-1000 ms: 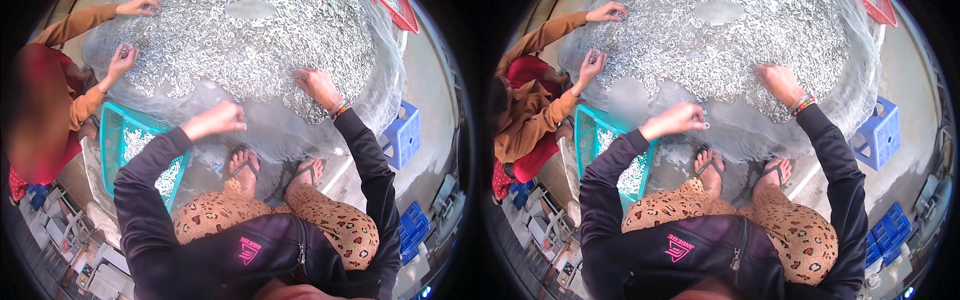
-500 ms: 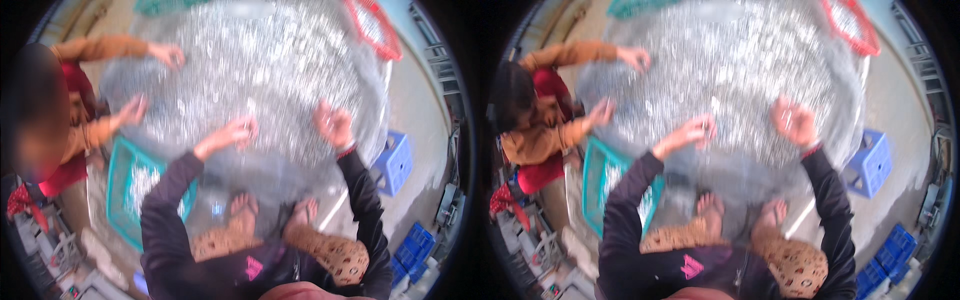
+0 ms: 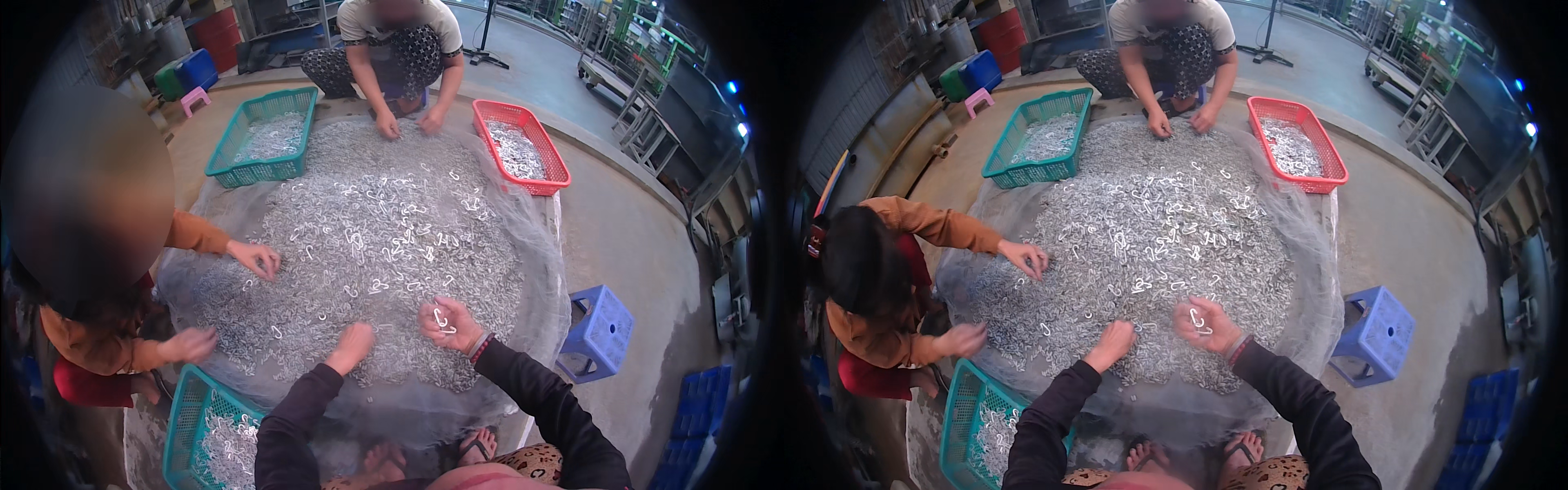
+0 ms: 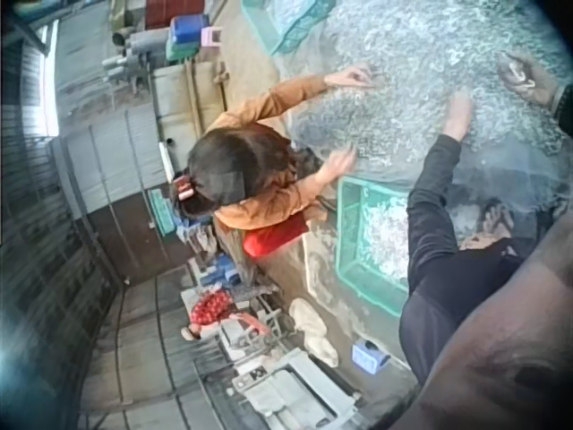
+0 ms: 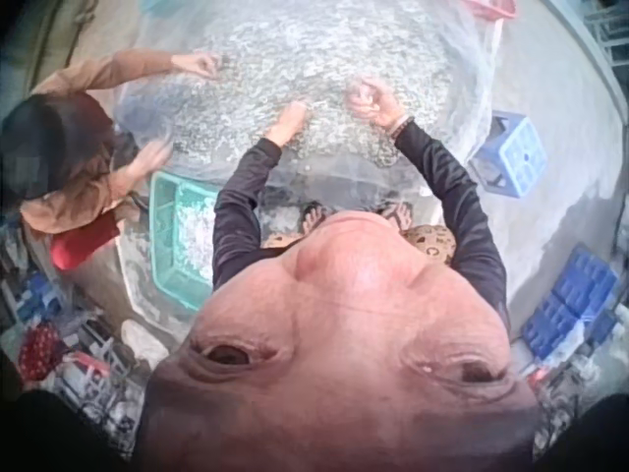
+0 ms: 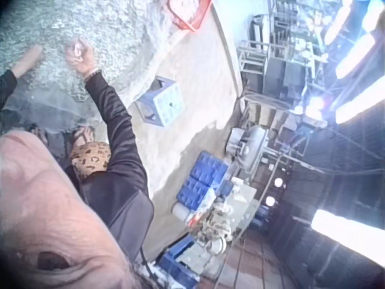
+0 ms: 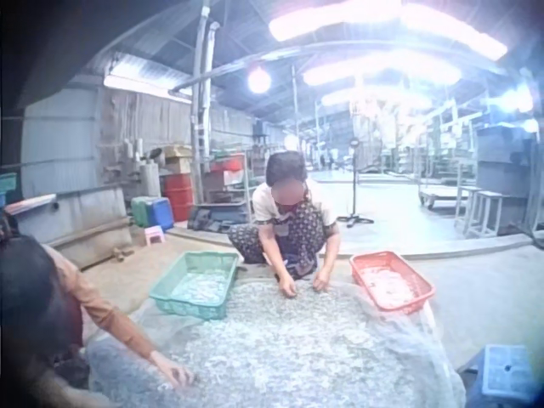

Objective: The person sits at a table and sorts small silver metal clips by hand, placing them into a green basket. Another person works alongside, also sorting clips into a red basket.

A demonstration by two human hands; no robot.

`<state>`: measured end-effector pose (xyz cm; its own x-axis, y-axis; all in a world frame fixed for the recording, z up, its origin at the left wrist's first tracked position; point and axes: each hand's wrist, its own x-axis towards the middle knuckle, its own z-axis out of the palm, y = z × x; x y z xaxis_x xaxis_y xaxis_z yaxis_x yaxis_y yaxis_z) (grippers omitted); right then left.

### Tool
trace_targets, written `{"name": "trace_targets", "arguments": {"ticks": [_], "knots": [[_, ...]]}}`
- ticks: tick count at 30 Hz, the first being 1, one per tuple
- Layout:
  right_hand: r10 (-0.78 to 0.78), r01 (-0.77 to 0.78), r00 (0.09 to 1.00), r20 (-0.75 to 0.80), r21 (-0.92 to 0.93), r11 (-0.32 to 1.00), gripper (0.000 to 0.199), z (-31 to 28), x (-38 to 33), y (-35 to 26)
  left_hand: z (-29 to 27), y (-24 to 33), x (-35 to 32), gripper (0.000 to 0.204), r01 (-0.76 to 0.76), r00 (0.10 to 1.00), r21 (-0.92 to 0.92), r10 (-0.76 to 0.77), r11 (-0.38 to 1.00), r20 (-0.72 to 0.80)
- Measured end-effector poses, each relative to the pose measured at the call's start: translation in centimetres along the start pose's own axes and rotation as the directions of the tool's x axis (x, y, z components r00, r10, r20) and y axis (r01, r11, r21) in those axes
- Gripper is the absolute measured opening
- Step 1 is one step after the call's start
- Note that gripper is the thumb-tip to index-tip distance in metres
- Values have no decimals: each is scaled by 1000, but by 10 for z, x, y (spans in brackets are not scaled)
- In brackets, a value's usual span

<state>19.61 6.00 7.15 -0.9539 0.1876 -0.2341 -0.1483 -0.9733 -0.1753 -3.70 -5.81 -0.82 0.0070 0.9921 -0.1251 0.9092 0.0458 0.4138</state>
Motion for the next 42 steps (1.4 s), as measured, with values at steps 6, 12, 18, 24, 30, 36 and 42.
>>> {"name": "trace_targets", "arguments": {"ticks": [6,12,18,24,30,36,42], "knots": [[-201,-31,927,-317,-599,800,39,-18,-7,10,-36,-3,8,29,-139,982,-314,90,939,-166],[-330,-213,944,-9,-780,-588,29,-45,66,22,-73,-7,7,41,39,997,-164,-49,986,-58],[-296,-252,955,-10,-552,-795,13,-44,63,25,-79,8,12,39,117,963,-521,32,845,268],[-104,21,992,-70,-724,689,18,-25,24,-2,-89,18,0,30,341,905,-852,108,397,412],[-97,55,993,-62,-486,872,42,11,2,-15,-118,48,7,29,239,895,-951,336,196,294],[-122,-60,953,-276,-569,820,29,29,9,0,-132,62,11,30,136,938,-811,190,570,291],[-357,22,886,-297,-742,671,13,29,14,-2,-130,50,3,31,251,937,-771,52,586,345]]}}
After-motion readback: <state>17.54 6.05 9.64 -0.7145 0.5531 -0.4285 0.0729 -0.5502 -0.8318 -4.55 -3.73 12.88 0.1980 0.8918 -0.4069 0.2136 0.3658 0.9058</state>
